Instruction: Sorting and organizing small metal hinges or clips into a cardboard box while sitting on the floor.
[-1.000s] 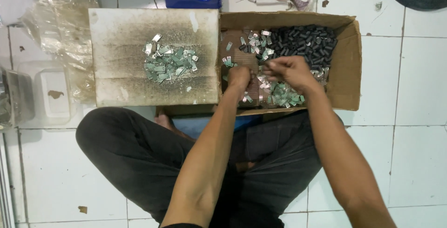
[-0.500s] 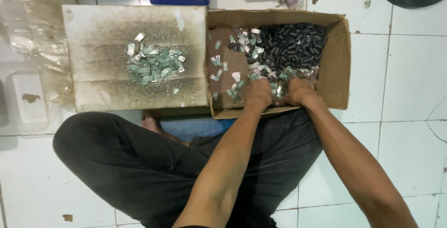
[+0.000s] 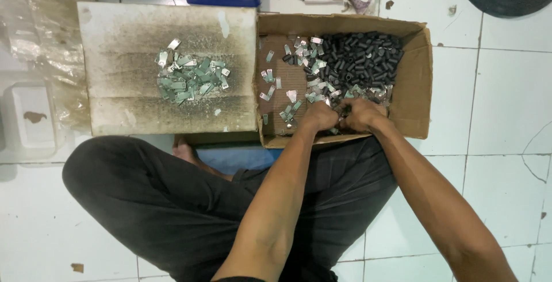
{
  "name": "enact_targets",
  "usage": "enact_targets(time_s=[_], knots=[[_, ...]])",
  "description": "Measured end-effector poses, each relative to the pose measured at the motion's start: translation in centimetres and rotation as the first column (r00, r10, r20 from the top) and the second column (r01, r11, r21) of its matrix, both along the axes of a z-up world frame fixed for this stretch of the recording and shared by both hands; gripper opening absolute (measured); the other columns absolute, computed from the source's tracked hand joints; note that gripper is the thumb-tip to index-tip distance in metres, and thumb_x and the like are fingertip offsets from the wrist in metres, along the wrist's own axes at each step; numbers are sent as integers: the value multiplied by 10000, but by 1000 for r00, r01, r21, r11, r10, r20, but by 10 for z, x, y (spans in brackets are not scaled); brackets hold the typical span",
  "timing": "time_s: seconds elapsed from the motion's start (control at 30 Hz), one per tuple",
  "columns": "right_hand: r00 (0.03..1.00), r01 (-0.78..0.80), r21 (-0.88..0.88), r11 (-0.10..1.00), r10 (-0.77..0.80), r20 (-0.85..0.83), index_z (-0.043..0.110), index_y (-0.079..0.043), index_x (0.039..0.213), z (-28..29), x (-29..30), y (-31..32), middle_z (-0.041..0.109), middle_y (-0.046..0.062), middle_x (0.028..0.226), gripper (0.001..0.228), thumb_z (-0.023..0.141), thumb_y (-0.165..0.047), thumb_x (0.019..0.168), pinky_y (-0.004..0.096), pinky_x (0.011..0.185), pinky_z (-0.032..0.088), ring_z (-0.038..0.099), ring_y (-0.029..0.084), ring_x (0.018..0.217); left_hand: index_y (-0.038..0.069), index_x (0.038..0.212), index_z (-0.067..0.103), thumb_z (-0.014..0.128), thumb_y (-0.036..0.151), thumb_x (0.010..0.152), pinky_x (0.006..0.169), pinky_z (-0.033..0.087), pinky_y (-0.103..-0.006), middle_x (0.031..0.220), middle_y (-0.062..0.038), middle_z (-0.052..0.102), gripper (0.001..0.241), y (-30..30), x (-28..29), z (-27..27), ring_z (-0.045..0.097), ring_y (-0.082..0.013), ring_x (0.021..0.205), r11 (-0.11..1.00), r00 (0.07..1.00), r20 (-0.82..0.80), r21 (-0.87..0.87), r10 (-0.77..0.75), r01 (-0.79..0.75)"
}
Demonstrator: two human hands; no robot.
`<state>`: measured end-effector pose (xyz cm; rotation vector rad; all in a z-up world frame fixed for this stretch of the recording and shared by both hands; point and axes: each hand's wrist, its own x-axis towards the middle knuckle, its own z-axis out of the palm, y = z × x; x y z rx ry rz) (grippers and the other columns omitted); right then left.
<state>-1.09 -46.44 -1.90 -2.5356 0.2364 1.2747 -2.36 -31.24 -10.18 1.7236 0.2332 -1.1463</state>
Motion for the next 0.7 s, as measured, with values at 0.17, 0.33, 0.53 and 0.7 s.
enact_targets(time_s=[0.17, 0.33, 0.53, 0.7], knots=[[995, 81, 74, 994, -84, 45, 756, -126, 1122, -22, -11, -7, 752, 135, 1194, 409, 843, -306, 765, 505, 1011, 541, 654, 373, 1226, -26, 963, 734, 559, 205, 812, 695, 562, -430, 852, -179, 694, 326, 0, 1, -33, 686, -285, 800, 997, 997, 2, -3, 81, -81], [996, 87, 41, 995, -86, -31, 749, -149, 1083, -33, -15, -5, 765, 95, 1084, 358, 818, -282, 758, 448, 955, 572, 695, 317, 1138, -17, 918, 743, 535, 132, 869, 614, 547, -378, 818, -189, 700, 261, 6, 4, -19, 696, -274, 763, 997, 985, 174, 68, 12, -25], [999, -44, -114, 993, 40, -36, 636, -212, 1226, -56, -6, 2, 749, 85, 1126, 727, 960, -466, 626, 440, 923, 605, 698, 289, 1152, -8, 870, 735, 545, 139, 834, 621, 570, -399, 839, -192, 713, 242, -2, -3, -40, 694, -280, 776, 999, 984, 175, 51, -3, -6], [987, -144, -118, 983, 135, -81, 767, -74, 1168, -15, -4, 39, 760, 179, 1145, 432, 815, -217, 763, 481, 902, 616, 713, 375, 1128, -54, 963, 739, 537, 184, 825, 682, 572, -444, 930, -239, 731, 342, 11, -10, -25, 711, -330, 860, 991, 991, 48, 32, 126, -127]])
